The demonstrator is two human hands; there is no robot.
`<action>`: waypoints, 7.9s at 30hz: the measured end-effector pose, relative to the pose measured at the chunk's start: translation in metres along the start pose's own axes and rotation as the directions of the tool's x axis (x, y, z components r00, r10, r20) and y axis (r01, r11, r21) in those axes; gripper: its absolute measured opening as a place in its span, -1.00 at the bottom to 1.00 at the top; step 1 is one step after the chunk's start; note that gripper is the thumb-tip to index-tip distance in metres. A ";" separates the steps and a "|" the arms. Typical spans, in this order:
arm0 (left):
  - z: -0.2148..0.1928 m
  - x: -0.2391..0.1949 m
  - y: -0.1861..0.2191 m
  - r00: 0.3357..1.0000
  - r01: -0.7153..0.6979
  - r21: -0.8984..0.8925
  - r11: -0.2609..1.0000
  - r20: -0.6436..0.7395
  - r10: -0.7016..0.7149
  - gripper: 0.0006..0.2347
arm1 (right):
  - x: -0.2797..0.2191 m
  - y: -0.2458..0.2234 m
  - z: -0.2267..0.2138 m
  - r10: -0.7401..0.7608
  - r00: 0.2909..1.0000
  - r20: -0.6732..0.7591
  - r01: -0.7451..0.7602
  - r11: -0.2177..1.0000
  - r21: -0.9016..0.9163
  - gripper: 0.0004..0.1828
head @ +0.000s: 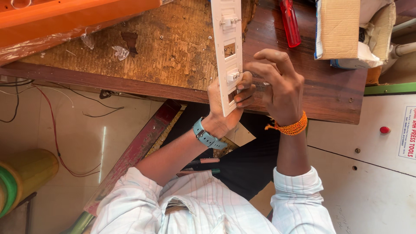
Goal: The person assembles a white switchboard by inserting screws and tightening them with a green screwdriver. They handle the switchboard and screws, using the screwdriver to secure components in place.
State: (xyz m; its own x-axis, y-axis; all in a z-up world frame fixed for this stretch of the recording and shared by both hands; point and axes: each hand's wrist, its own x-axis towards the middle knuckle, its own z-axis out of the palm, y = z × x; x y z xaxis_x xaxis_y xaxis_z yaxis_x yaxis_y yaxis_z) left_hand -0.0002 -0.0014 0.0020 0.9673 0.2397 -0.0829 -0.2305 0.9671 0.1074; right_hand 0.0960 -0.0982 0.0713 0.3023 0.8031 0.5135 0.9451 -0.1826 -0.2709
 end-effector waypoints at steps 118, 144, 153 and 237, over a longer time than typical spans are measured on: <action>-0.002 -0.018 0.114 0.936 -0.232 0.950 -0.209 0.277 0.218 -0.74 | -0.019 -0.031 0.037 0.226 0.951 -0.211 -0.030 0.747 0.665 -0.56; 0.007 -0.015 0.110 0.967 -0.181 0.983 0.023 0.174 0.188 -0.80 | 0.021 -0.024 0.004 -0.134 0.991 -0.022 0.135 0.965 0.223 -0.54; 0.006 -0.011 0.108 0.964 -0.174 0.985 0.013 0.168 0.205 -0.78 | 0.015 -0.017 0.009 -0.059 0.995 -0.080 0.080 0.952 0.296 -0.62; 0.165 0.049 0.060 -0.239 -0.387 -0.917 -0.100 0.204 -0.949 -0.86 | -0.105 0.085 -0.009 0.435 0.697 -0.570 -0.384 0.898 0.215 -0.78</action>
State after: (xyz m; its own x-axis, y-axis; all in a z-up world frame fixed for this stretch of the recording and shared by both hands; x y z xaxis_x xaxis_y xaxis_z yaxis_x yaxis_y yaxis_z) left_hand 0.0507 0.0542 0.1676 0.0091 -0.9927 0.1199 -0.4481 -0.1112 -0.8870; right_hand 0.1461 -0.2030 0.0013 0.6921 0.1574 0.7044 0.7061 -0.3498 -0.6157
